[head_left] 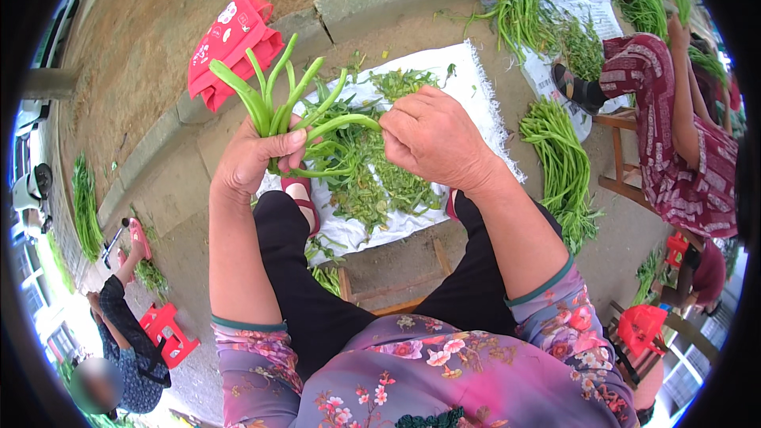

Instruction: The person uses their hands to break and clean long green beans one by one while sitting outside with a group of people.

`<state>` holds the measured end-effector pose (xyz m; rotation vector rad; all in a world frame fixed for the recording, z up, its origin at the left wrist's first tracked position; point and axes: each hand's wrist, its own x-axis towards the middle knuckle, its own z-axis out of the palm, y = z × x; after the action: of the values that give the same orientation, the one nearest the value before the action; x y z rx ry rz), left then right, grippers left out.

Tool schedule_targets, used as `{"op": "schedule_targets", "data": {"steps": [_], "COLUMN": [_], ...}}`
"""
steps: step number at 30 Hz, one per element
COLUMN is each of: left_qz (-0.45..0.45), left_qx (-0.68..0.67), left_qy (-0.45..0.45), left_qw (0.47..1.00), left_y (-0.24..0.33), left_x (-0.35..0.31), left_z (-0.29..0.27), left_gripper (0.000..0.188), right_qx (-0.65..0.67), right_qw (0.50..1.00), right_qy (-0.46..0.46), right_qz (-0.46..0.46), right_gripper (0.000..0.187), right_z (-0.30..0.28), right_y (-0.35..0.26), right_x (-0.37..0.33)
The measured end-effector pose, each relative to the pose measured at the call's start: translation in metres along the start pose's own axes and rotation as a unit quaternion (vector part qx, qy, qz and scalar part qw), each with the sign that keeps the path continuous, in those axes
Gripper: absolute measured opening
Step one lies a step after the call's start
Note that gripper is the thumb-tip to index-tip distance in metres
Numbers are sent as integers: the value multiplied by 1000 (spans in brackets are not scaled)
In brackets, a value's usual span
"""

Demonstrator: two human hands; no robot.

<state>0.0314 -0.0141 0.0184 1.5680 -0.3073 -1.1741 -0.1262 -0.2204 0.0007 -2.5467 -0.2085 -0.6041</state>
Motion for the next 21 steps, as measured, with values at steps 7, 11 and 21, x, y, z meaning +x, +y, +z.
{"op": "schedule_targets", "data": {"steps": [7, 11, 21], "left_qz": [-37, -40, 9], "left_qx": [7, -19, -82], "left_qy": [-28, -43, -19], "left_qw": [999, 998, 996], "left_y": [-9, -11, -12], "left_x": [-1, -2, -5], "left_z": [-11, -12, -7], "left_gripper": [29, 31, 33], "right_qx": [57, 84, 226], "right_qw": [998, 996, 970], "right_qy": [-4, 16, 61], "right_qz": [-8, -9, 65], "right_gripper": [13, 14, 14], "right_z": [-3, 0, -6], "right_y": [-6, -8, -14], "right_x": [1, 0, 1]}}
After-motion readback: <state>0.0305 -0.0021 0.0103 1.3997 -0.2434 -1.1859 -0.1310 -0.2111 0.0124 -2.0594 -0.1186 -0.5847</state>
